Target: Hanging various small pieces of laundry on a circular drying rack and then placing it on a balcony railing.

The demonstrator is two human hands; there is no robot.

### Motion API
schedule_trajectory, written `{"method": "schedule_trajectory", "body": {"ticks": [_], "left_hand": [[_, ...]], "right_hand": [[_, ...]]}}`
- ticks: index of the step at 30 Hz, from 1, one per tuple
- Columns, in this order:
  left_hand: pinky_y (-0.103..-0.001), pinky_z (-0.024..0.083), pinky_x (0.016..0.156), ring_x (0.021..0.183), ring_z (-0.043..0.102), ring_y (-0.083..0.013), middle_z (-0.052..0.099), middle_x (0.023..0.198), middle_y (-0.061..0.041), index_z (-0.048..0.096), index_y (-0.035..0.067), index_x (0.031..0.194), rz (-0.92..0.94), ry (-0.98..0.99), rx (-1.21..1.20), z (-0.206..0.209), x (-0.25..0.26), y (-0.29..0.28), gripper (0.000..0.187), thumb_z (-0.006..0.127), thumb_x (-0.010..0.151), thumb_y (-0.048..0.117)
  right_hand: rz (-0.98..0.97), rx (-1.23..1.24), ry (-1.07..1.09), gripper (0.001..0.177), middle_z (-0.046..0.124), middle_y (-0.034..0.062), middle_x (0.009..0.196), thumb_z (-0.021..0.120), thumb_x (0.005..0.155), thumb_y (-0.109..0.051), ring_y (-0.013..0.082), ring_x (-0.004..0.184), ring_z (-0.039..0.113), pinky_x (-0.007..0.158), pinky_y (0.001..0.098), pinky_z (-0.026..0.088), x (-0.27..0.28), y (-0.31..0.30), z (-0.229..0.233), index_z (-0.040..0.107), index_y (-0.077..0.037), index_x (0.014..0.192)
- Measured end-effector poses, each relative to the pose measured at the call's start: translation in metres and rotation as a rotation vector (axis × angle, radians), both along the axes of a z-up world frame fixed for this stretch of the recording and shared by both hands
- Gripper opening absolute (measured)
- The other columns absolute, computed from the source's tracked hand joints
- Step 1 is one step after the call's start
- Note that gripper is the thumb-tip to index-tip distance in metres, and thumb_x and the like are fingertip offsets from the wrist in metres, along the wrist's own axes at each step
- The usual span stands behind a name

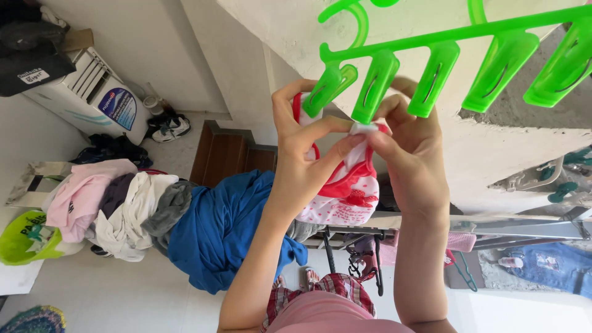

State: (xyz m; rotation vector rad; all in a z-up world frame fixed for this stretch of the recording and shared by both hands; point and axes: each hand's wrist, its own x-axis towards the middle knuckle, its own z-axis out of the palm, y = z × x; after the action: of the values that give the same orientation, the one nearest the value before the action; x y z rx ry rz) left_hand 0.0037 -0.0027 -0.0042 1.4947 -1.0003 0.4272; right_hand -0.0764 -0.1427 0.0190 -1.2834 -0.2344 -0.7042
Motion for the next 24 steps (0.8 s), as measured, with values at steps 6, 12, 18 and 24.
{"method": "schedule_trajectory", "body": {"ticks": [6, 12, 18, 24], "left_hand": [[-0.043, 0.039, 0.121, 0.135, 0.046, -0.0294, 0.049, 0.141, -0.012, 0.078, 0.011, 0.105, 0.121, -0.041, 0.075, 0.008, -0.003, 0.005, 0.013, 0.082, 0.094, 0.017], [-0.041, 0.045, 0.11, 0.129, 0.049, -0.0302, 0.052, 0.137, -0.009, 0.08, 0.012, 0.104, 0.167, -0.025, 0.105, 0.022, -0.01, 0.013, 0.013, 0.081, 0.093, 0.019], [-0.04, 0.045, 0.11, 0.13, 0.052, -0.0295, 0.053, 0.135, -0.009, 0.079, 0.009, 0.095, 0.171, 0.003, 0.069, 0.021, -0.008, 0.013, 0.015, 0.082, 0.093, 0.024], [-0.04, 0.042, 0.113, 0.13, 0.052, -0.0301, 0.053, 0.132, -0.011, 0.077, 0.006, 0.092, 0.163, 0.07, 0.041, 0.022, -0.012, 0.009, 0.013, 0.08, 0.092, 0.019]], "right_hand": [[-0.165, -0.177, 0.023, 0.059, 0.067, 0.0002, 0.111, 0.072, 0.104, -0.043, 0.0089, 0.098, 0.06, 0.086, 0.0243, 0.047, 0.019, -0.015, 0.003, 0.057, 0.001, 0.141], [-0.284, -0.274, 0.12, 0.046, 0.065, 0.0047, 0.096, 0.069, 0.107, -0.038, 0.0114, 0.085, 0.057, 0.077, 0.0265, 0.044, 0.024, -0.002, 0.021, 0.07, 0.003, 0.127], [-0.108, 0.009, -0.042, 0.035, 0.07, 0.0124, 0.116, 0.066, 0.107, -0.022, 0.0185, 0.095, 0.066, 0.089, 0.0319, 0.054, 0.035, -0.001, 0.011, 0.06, 0.002, 0.131], [-0.084, 0.165, -0.079, 0.029, 0.072, 0.0162, 0.113, 0.062, 0.109, -0.021, 0.0222, 0.092, 0.067, 0.085, 0.034, 0.054, 0.041, -0.001, -0.001, 0.065, 0.004, 0.124]]}}
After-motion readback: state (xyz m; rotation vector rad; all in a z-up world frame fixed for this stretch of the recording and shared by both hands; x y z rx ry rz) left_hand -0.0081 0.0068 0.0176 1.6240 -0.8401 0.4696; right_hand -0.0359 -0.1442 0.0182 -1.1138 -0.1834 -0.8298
